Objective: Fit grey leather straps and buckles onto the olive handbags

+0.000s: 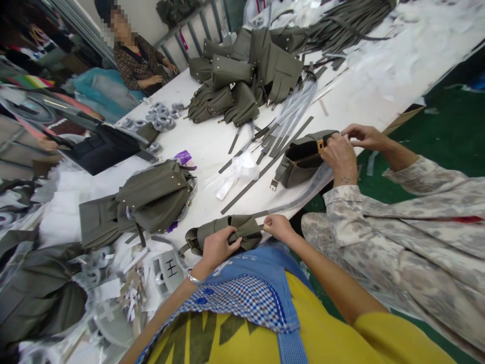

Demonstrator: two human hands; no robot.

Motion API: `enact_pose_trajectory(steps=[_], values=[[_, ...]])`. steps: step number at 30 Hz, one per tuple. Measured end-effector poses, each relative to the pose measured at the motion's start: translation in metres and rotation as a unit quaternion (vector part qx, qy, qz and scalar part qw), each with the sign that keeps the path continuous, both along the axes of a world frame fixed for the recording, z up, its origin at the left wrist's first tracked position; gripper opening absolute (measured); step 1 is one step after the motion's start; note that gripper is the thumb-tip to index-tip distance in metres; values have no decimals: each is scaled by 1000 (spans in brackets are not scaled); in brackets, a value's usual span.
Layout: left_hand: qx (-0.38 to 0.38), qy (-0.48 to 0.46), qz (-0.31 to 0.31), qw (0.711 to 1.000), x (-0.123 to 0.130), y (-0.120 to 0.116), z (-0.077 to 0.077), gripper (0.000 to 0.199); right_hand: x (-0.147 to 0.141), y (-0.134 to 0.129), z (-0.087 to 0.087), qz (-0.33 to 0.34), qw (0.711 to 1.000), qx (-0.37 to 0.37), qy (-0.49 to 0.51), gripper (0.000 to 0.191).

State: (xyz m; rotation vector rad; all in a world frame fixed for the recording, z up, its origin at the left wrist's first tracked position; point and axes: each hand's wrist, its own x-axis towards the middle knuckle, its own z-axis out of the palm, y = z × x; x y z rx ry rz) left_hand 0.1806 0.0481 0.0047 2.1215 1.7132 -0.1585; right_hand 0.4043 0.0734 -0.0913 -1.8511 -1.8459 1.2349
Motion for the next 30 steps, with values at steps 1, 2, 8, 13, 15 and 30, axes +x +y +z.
enact_pose_trajectory(steps=[1,2,8,13,15,30], values=[[1,-4,3,1000,-1,0,0,26,4,-2,-5,-8,1000,5,-18,15],[0,-8,4,1000,-2,-1,-1,27,6,-4,-8,-15,999,9,-33,14],[15,-29,-3,999,-5,-2,-5,27,1,-11,-20,-42,993,18,-112,15],[24,-38,1,999,-7,-4,-9,26,3,-8,-21,-39,990,18,-137,17],[26,-42,5,999,-7,-5,-9,26,1,-8,-13,-31,990,44,-133,24],[-124,-183,178,959,-14,-5,-20,41,-38,-11,1,88,949,33,302,16]])
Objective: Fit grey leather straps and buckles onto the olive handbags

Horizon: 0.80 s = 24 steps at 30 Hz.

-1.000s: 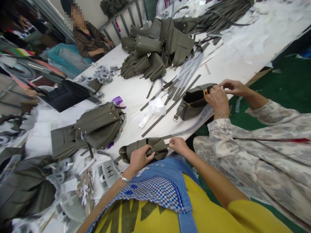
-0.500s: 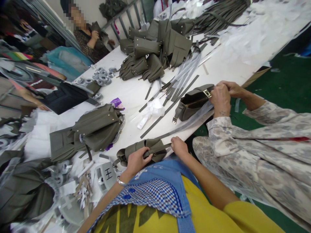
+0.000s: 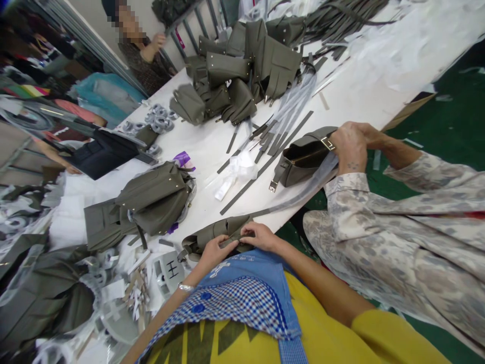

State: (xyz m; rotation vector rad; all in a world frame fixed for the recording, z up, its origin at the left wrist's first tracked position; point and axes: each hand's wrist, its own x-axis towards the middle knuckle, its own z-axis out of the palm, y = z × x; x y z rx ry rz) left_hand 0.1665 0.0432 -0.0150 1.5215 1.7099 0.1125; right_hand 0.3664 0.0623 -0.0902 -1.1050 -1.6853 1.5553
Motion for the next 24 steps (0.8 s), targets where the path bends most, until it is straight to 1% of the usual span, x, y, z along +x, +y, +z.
enact_pose_trajectory(steps=[3,5,9,13,20,24], values=[[6,-9,-7,1000,1,3,-4,33,-1,4,1,18,999,-36,30,18],[8,6,-11,1000,2,5,-6,28,-2,5,2,22,999,-37,31,19],[22,43,-23,999,4,9,-7,21,-6,3,-1,-6,999,-26,25,18],[40,54,-32,997,7,11,-6,23,-6,2,-2,-32,997,-57,39,18],[40,31,-24,998,7,11,-8,28,-3,10,0,-22,998,-49,26,20],[28,22,-17,999,6,10,-9,29,-7,8,-1,-9,997,-68,42,21]])
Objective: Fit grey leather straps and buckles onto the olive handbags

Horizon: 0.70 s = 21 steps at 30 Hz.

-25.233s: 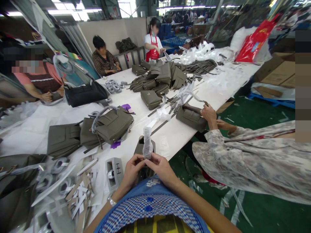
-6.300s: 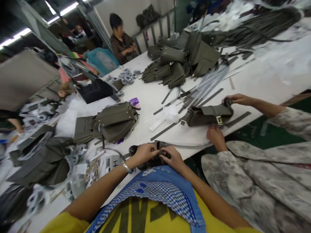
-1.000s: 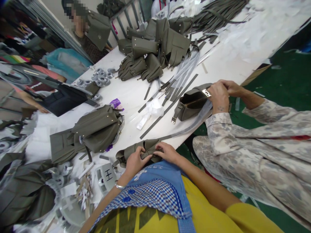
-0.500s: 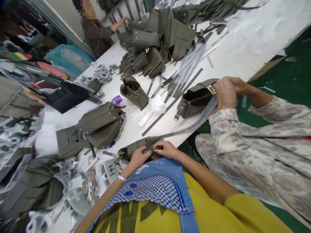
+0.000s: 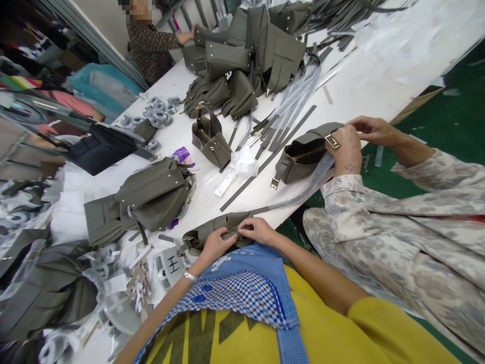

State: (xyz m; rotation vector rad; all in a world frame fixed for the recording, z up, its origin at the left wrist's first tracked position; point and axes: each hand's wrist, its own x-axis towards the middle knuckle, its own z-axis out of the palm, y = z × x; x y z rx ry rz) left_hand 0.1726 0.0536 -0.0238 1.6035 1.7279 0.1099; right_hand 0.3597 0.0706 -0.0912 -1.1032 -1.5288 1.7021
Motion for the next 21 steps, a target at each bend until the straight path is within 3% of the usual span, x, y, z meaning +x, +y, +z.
enact_pose_trajectory(steps=[13,21], values=[[2,23,-5,1000,3,3,-3,31,2,2,8,27,1000,13,-6,20],[-7,-18,6,1000,0,2,-6,28,-6,1,8,20,998,32,-54,13]])
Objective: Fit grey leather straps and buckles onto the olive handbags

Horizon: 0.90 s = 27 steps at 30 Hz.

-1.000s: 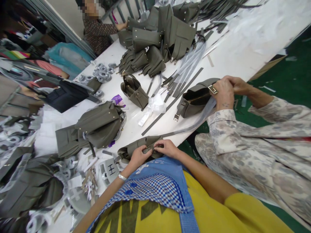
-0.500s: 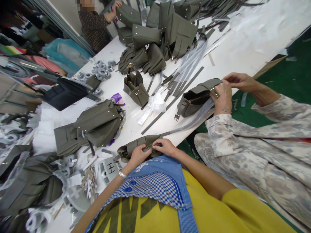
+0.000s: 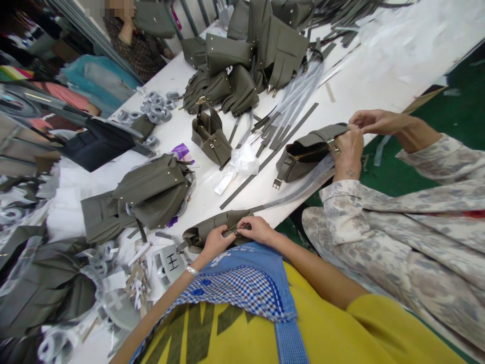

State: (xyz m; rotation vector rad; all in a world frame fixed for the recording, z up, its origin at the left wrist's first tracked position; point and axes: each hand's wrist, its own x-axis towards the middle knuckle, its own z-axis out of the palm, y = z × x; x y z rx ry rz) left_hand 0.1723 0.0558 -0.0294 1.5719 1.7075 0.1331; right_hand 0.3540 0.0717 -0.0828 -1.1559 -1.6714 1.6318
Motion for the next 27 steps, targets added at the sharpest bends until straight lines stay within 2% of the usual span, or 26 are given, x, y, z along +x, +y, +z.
enact_pose_trajectory(steps=[12,15,19,21,23,25,27], values=[[2,26,16,1000,-2,-5,-19,19,-10,-11,-3,-20,994,57,-94,1],[3,23,5,1000,-2,-3,-12,21,-7,-7,1,-5,992,70,-107,2],[11,-54,-9,998,-11,-2,14,31,4,8,20,39,981,121,-145,6],[54,-96,44,993,-26,-6,29,36,4,18,35,41,971,179,-150,14],[112,-88,141,980,-46,-16,43,37,-6,27,51,54,963,233,-122,20],[139,-43,220,965,-66,-34,52,39,-24,29,63,108,952,269,-102,23],[113,0,250,962,-78,-58,51,45,-45,26,71,193,928,286,-137,27]])
